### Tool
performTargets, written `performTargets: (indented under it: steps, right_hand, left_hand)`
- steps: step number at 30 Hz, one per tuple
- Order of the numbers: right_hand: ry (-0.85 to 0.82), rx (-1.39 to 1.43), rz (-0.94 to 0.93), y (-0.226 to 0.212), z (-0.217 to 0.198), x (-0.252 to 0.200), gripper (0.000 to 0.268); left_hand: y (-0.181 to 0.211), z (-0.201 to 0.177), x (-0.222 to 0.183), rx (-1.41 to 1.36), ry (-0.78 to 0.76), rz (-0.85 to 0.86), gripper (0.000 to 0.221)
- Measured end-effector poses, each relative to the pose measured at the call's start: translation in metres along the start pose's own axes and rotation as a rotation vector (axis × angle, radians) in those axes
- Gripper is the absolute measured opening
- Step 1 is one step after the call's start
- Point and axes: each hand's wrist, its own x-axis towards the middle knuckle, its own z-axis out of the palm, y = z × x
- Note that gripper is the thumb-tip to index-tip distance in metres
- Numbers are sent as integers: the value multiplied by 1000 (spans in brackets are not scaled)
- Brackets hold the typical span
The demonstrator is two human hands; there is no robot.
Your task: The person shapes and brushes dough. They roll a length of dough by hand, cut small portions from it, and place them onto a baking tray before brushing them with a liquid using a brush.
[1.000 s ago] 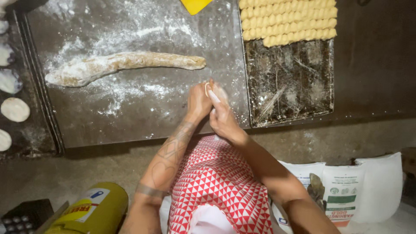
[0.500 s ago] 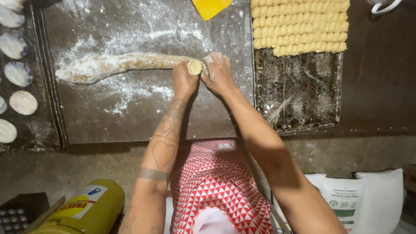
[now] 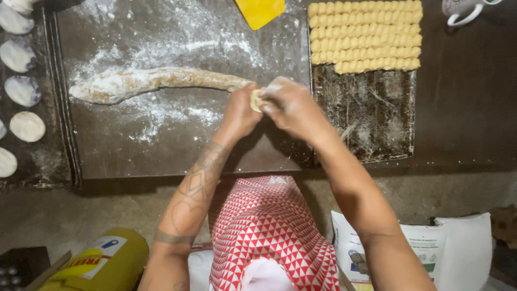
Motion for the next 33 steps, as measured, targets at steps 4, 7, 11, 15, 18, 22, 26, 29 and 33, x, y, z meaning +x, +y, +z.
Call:
performTargets:
  steps: [4, 7, 11, 15, 18, 22, 26, 29, 33]
  right_hand:
    - [70, -4, -111, -3, -1, -12, 24]
    - [-8, -40, -112, -12, 9, -14, 18]
    - [43, 78, -68, -27, -11, -30, 38]
    - [24, -129, -89, -37, -16, -25, 21]
    - [85, -111, -191, -44, -34, -30, 23]
    - [86, -103, -117, -44, -33, -34, 16]
    - [68, -231, -104, -40, -24, -32, 15]
    - [-24, -76, -31, -49, -24, -41, 30]
    - [43, -34, -138, -50, -10, -45, 64]
  left_hand:
    - [15, -3, 1, 211, -2, -20, 18]
    - [27, -5, 0, 105, -190, -161, 14]
    - [41, -9, -10, -202, -171, -147, 19]
    - [51, -10, -8, 160, -110, 77, 23]
    - [62, -13, -5, 29, -189, -122, 22]
    - [69, -10, -6, 1, -131, 110, 22]
    - [52, 8, -4, -123, -118, 44, 16]
    - [26, 31, 12, -723, -85, -247, 14]
    - [17, 36, 5, -613, 34, -88, 11]
